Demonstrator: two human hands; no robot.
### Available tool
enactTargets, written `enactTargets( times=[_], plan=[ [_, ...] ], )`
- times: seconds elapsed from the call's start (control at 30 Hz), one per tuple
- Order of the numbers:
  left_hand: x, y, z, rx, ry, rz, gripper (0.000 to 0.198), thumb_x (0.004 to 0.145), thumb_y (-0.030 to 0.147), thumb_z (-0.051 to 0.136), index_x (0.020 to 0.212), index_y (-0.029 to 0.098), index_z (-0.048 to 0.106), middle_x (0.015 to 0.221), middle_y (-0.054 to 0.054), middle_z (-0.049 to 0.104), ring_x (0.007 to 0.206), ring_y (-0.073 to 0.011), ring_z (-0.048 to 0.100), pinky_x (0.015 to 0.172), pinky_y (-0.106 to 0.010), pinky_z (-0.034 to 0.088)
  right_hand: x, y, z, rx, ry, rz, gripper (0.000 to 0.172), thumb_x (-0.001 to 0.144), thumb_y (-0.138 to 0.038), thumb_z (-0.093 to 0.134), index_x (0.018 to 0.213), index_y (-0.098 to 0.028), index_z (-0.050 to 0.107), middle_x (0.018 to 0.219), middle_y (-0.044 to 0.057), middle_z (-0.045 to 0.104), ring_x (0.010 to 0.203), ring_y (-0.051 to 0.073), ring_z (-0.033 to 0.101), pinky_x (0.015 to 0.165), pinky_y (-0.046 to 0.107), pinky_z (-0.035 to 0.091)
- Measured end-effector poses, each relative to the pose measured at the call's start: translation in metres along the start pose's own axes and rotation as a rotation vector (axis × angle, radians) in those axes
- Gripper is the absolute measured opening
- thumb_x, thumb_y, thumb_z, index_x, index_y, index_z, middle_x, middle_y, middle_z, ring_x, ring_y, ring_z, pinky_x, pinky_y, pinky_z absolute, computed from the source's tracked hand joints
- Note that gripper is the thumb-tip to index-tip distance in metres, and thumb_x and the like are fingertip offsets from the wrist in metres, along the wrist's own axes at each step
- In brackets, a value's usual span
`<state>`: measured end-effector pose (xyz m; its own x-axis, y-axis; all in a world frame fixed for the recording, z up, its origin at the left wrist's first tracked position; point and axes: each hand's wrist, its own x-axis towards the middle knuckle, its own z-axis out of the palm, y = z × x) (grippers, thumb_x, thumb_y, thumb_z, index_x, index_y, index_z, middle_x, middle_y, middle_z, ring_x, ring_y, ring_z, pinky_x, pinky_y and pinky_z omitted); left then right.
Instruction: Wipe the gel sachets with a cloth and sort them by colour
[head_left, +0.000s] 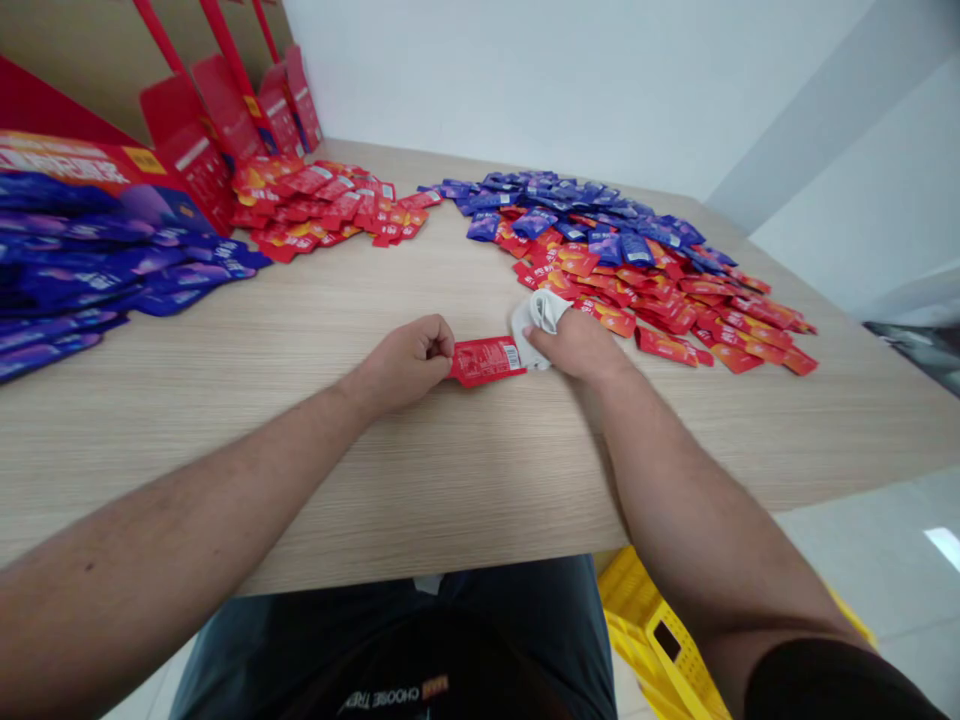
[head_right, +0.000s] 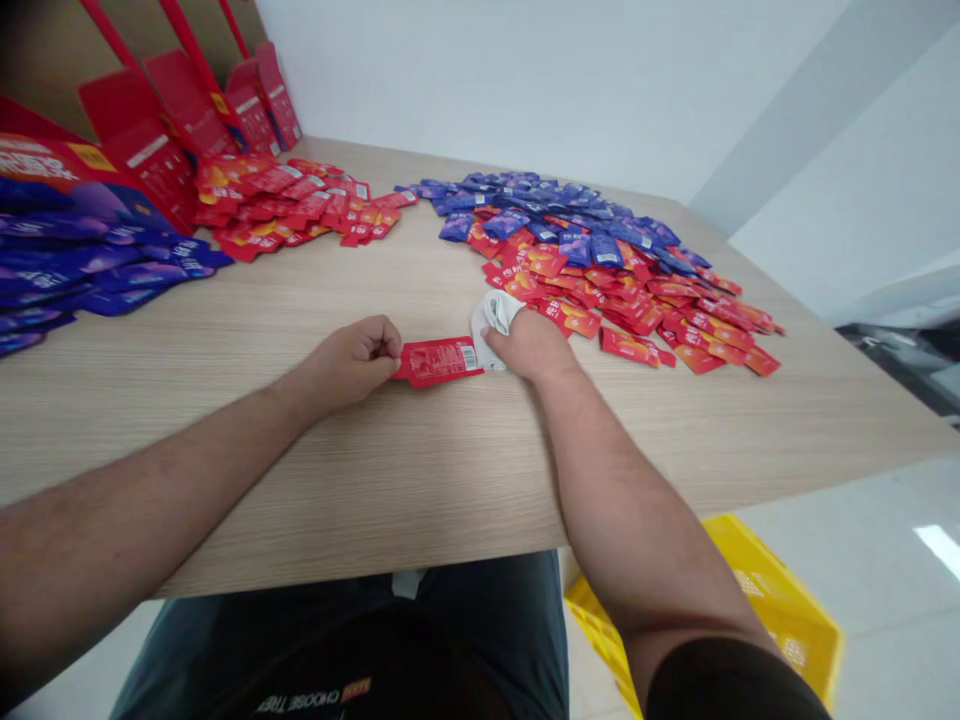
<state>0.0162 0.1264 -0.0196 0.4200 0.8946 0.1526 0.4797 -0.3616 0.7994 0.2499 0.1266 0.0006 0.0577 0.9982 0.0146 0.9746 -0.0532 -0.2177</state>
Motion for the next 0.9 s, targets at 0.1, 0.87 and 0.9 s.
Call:
enactTargets(
  times=[0.1,0.87,0.9],
  plan=[
    [0.001,-0.002,0.000,-0.030,-0.002,0.004,0.010,0.070,0.014,0.055,0.077,0.020,0.051,0.065,0.005,0.049,0.059,-0.0119,0.042,0.056,-0.025,0.034,-0.006,-0.008,0.002,0.054,0.022,-0.096,0.051,0.094,-0.054,0.048,0.119,-0.014,0.066,0.109,0.017,0.073,0.102,0.029,0.068,0.082,0.035,0.051],
    [-0.004,-0.002,-0.012,-0.265,0.122,-0.176,0.013,0.064,0.012,0.052,0.074,0.020,0.051,0.061,0.005,0.049,0.056,-0.0110,0.047,0.052,-0.023,0.042,0.014,0.016,0.007,0.001,-0.016,0.052,0.052,0.094,-0.055,0.047,0.116,-0.013,0.069,0.106,0.019,0.074,0.100,0.029,0.070,0.077,0.032,0.049],
    [-0.003,-0.004,-0.016,-0.355,0.144,-0.213,0.013,0.064,0.012,0.052,0.075,0.020,0.050,0.063,0.005,0.050,0.056,-0.0110,0.051,0.053,-0.024,0.047,0.013,0.013,0.009,-0.005,-0.045,0.045,0.052,0.094,-0.056,0.047,0.112,-0.013,0.070,0.103,0.019,0.074,0.096,0.029,0.070,0.075,0.032,0.048]
  ],
)
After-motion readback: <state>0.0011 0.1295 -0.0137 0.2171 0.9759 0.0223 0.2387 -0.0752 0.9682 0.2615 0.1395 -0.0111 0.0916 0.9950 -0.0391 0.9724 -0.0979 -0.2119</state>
